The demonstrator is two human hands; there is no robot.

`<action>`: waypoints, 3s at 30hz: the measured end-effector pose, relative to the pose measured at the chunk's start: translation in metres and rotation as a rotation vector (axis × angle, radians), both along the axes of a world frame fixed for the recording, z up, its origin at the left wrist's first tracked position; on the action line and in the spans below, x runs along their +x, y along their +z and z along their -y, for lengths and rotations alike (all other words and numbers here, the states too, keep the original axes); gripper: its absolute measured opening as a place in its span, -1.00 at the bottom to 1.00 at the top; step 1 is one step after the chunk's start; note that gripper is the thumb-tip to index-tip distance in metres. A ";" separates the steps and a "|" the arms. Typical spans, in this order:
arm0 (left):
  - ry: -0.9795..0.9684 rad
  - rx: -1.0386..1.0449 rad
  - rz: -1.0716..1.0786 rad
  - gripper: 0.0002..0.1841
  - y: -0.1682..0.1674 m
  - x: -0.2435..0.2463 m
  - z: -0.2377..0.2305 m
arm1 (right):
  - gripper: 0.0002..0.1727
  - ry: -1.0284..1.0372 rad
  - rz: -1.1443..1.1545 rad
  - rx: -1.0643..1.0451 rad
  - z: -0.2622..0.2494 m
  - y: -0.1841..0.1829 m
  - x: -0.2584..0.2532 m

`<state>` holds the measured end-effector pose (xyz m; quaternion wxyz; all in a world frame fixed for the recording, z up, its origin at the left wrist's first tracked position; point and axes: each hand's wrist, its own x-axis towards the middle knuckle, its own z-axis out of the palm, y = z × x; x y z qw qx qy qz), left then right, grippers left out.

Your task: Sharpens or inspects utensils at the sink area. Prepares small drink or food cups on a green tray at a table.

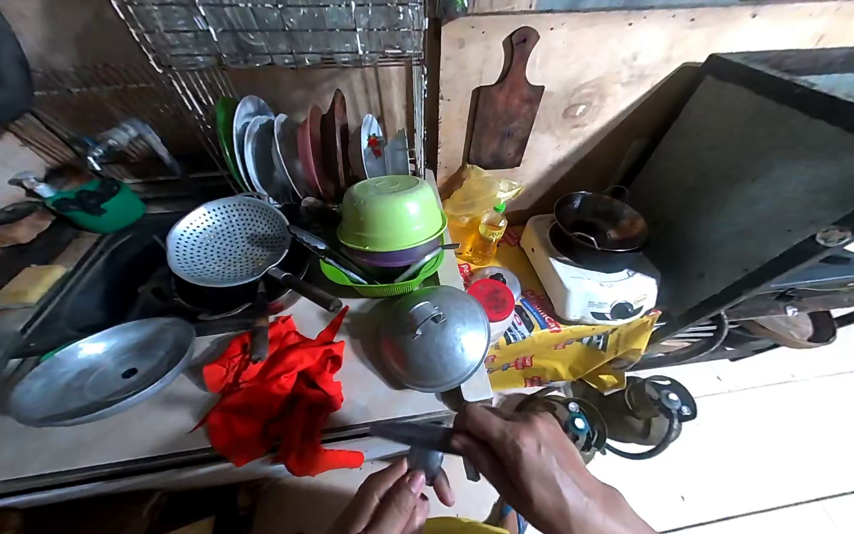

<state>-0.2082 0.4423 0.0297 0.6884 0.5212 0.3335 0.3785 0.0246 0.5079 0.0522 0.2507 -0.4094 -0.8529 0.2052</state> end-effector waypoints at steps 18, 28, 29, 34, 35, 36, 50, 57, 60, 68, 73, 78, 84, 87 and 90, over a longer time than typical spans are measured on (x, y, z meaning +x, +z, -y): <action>0.007 -0.037 0.005 -0.62 0.004 0.006 -0.007 | -0.62 -0.007 0.038 0.051 -0.005 0.001 0.003; 0.003 -0.029 0.027 -0.62 0.002 0.006 -0.009 | -0.61 -0.041 0.054 0.062 -0.007 0.003 0.006; -0.001 -0.030 0.025 -0.61 0.003 0.006 -0.009 | -0.61 -0.048 0.067 0.061 -0.008 0.003 0.007; -0.011 -0.011 -0.006 -0.61 0.002 0.004 -0.009 | -0.62 -0.025 0.067 0.065 -0.006 0.003 0.006; -0.012 -0.016 -0.003 -0.61 0.002 0.004 -0.009 | -0.62 -0.036 0.070 0.062 -0.007 0.003 0.006; -0.011 -0.019 0.000 -0.61 0.002 0.004 -0.008 | -0.61 -0.037 0.070 0.061 -0.007 0.003 0.006; -0.082 -0.084 0.082 -0.59 0.006 0.001 -0.005 | -0.62 0.016 0.091 0.054 -0.003 0.011 0.011; -0.084 -0.083 0.067 -0.59 0.007 0.002 -0.001 | -0.61 0.017 0.107 0.051 0.002 0.012 0.013; -0.068 -0.085 0.069 -0.61 0.006 0.002 0.001 | -0.62 0.040 0.081 0.042 0.007 0.012 0.011; -0.102 -0.101 0.087 -0.59 0.007 0.000 0.004 | -0.62 0.003 0.095 0.046 0.008 0.012 0.011; -0.088 -0.097 0.083 -0.60 0.008 -0.002 0.007 | -0.61 0.002 0.079 0.057 0.012 0.012 0.006; -0.088 -0.092 0.069 -0.58 0.008 -0.004 0.007 | -0.60 -0.002 0.088 0.058 0.013 0.012 0.004; -0.076 -0.097 0.072 -0.58 0.009 -0.003 0.007 | -0.60 -0.008 0.084 0.032 0.012 0.010 0.003; -0.063 -0.065 0.054 -0.59 0.006 -0.003 0.007 | -0.59 0.005 0.084 0.028 0.011 0.008 0.003; -0.046 -0.089 0.066 -0.59 0.007 -0.001 0.007 | -0.59 -0.004 0.089 0.019 0.011 0.008 0.002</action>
